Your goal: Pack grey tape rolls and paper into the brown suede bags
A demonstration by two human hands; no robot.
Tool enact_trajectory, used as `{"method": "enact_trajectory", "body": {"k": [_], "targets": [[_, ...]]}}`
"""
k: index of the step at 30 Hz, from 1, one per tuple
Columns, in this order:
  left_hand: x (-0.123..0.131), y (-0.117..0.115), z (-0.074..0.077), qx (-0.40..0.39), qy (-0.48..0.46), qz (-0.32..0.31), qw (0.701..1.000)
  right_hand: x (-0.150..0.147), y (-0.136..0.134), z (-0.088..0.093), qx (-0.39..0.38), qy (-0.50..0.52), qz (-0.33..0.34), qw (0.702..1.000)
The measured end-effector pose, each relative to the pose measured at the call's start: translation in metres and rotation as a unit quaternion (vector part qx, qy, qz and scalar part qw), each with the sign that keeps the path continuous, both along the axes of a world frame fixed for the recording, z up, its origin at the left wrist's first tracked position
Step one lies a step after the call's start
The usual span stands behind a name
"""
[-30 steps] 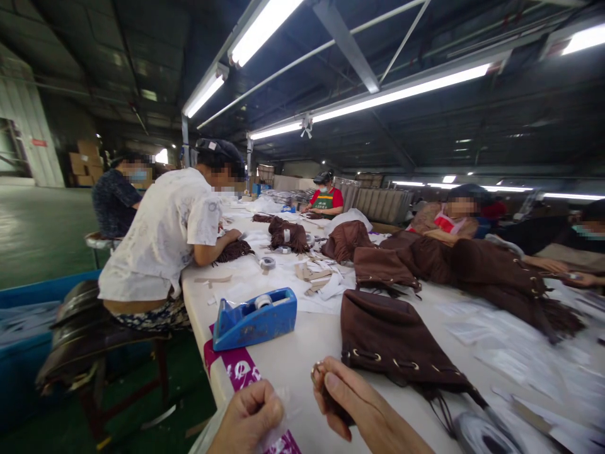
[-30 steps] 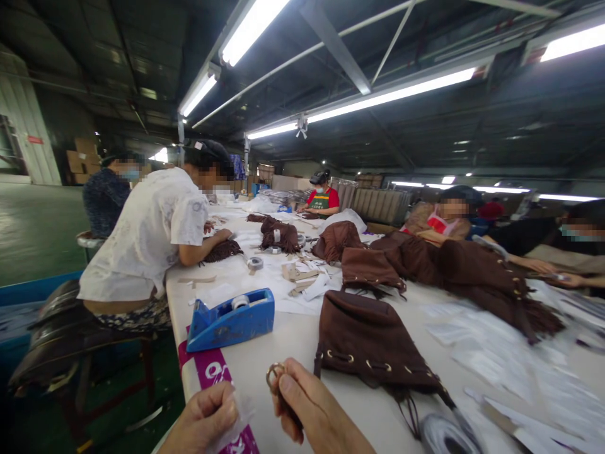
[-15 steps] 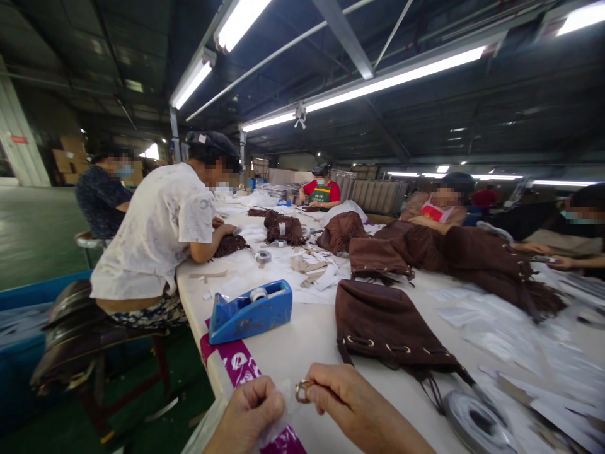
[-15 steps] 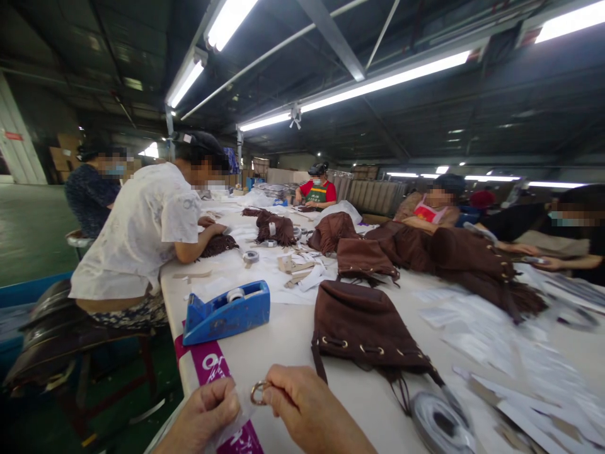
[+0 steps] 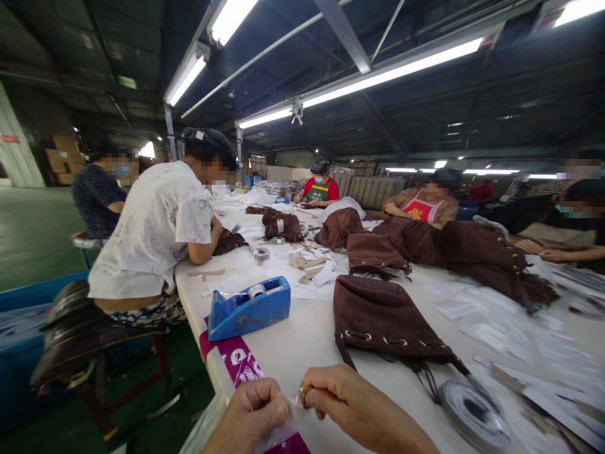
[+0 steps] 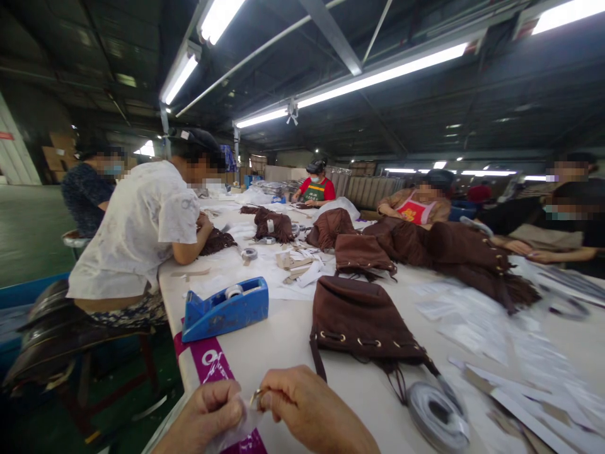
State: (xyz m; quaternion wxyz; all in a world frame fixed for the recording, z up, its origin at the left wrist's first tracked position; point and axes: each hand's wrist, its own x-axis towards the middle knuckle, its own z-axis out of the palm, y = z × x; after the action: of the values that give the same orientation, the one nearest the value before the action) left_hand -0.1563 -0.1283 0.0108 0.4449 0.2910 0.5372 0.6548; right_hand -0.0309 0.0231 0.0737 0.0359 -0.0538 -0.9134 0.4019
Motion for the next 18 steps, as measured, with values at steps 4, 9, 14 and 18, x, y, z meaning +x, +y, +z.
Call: {"method": "enact_trajectory", "body": {"k": [4,9,14,18], "targets": [[0.000,-0.001,0.000,-0.016,-0.004,0.017,1.000,0.000,-0.001,0.002,0.008,-0.007,0.009,1.000],[0.004,0.001,0.003,-0.036,0.055,0.022,0.998,0.002,-0.007,0.004,0.111,-0.018,-0.015,0.994],[0.012,0.003,0.007,-0.069,0.117,-0.029,0.990,0.005,-0.016,0.006,0.145,-0.058,-0.010,0.988],[0.012,-0.001,0.009,-0.081,0.138,-0.012,0.987,0.009,-0.011,0.011,0.066,-0.055,-0.009,0.996]]}}
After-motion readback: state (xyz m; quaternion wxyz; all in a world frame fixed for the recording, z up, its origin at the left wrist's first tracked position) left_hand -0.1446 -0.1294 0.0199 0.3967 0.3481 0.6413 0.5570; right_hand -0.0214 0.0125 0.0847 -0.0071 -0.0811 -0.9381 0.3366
